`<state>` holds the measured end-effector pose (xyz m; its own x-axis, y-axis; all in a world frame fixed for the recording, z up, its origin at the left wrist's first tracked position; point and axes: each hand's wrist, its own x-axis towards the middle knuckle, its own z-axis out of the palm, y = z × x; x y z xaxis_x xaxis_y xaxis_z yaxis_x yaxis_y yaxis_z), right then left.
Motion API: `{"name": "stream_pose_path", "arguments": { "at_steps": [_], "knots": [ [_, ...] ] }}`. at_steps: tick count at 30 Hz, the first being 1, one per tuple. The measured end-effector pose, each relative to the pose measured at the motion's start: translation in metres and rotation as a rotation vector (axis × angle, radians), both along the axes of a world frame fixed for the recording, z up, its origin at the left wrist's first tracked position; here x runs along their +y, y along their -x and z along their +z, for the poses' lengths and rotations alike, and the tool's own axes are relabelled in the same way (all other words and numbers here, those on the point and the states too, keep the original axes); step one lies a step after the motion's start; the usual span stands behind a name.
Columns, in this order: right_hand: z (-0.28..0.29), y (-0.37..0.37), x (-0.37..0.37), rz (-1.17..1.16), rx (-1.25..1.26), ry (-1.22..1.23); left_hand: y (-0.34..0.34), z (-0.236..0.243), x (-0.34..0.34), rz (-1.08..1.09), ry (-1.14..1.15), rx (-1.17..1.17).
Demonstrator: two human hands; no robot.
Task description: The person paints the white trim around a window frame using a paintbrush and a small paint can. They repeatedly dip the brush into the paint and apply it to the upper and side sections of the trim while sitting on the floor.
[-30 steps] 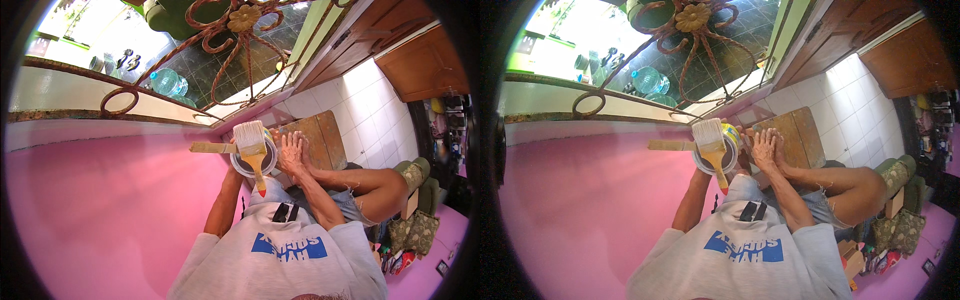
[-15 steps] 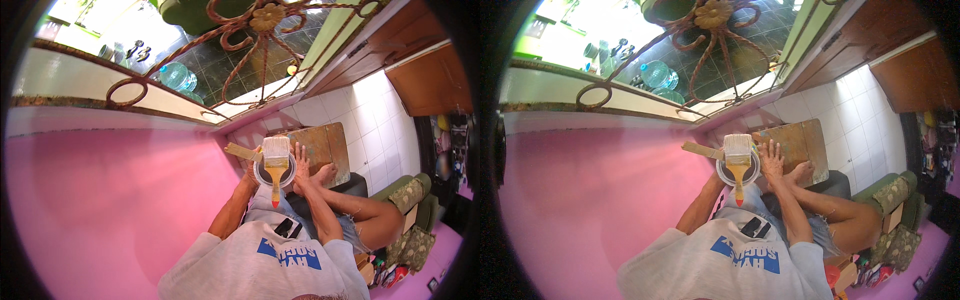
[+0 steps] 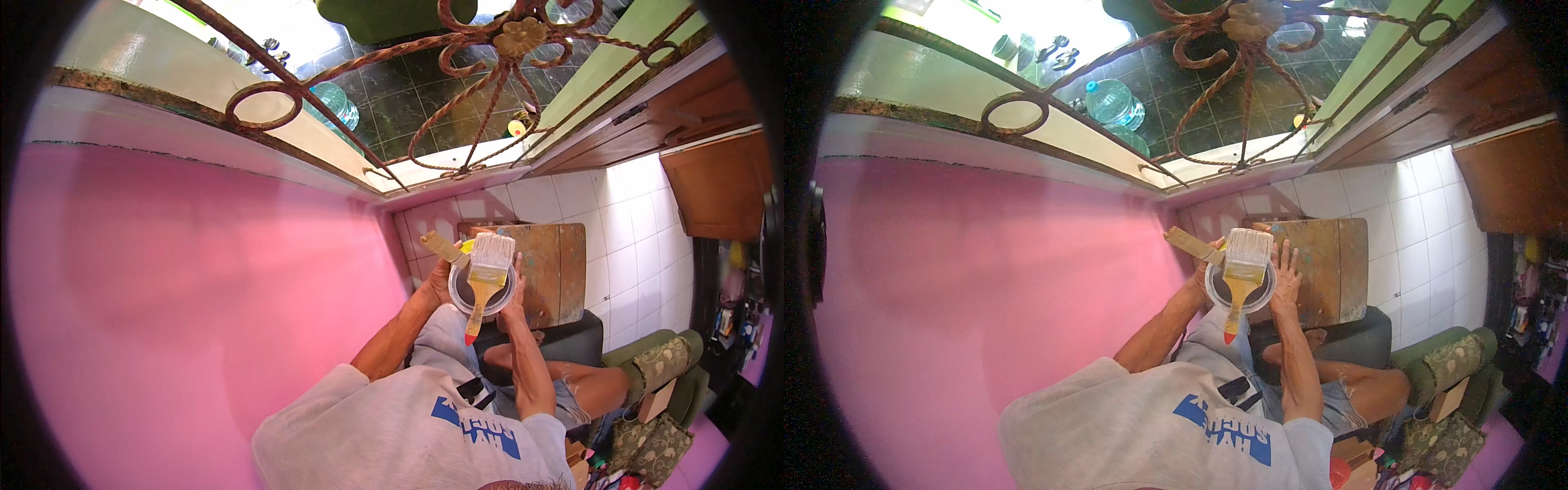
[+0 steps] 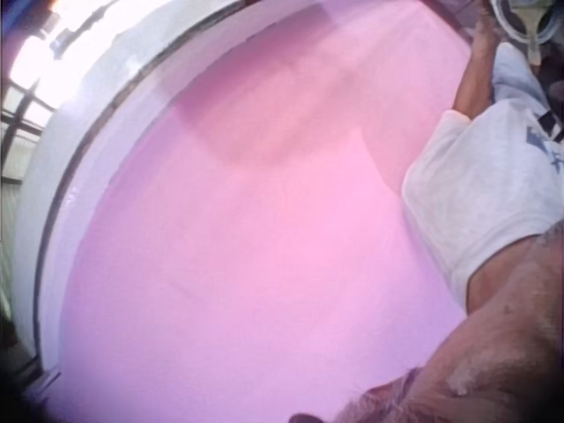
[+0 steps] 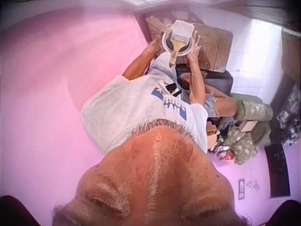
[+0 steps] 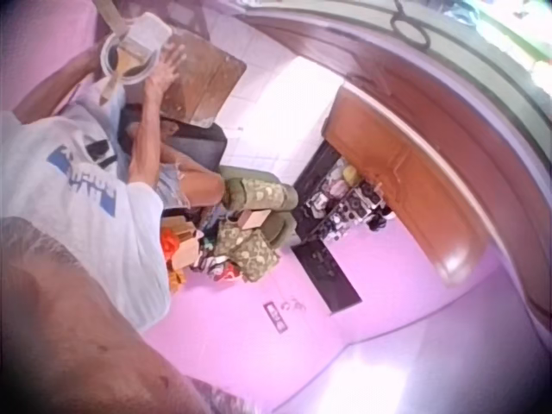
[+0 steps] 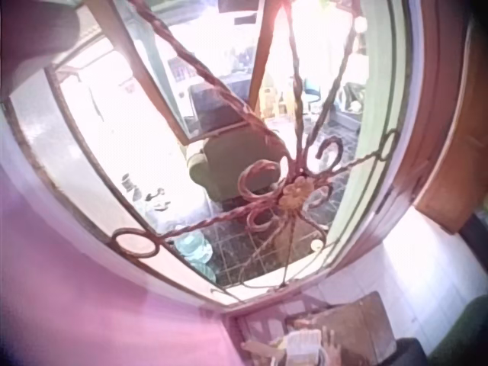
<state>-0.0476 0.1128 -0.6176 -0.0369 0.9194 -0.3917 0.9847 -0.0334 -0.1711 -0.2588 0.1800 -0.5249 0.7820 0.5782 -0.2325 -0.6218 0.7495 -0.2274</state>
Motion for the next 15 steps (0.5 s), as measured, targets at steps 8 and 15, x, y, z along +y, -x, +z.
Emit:
{"name": "stream_pose_path", "arguments": {
  "at_steps": [8, 15],
  "knots": [
    [0.027, -0.022, 0.007, 0.001, 0.205, 0.104, -0.005, -0.023, -0.008, 0.061, -0.057, -0.015],
    [0.052, -0.027, 0.016, 0.005, 0.252, 0.118, -0.003, -0.007, -0.005, 0.066, -0.016, -0.008]
  ]
}}
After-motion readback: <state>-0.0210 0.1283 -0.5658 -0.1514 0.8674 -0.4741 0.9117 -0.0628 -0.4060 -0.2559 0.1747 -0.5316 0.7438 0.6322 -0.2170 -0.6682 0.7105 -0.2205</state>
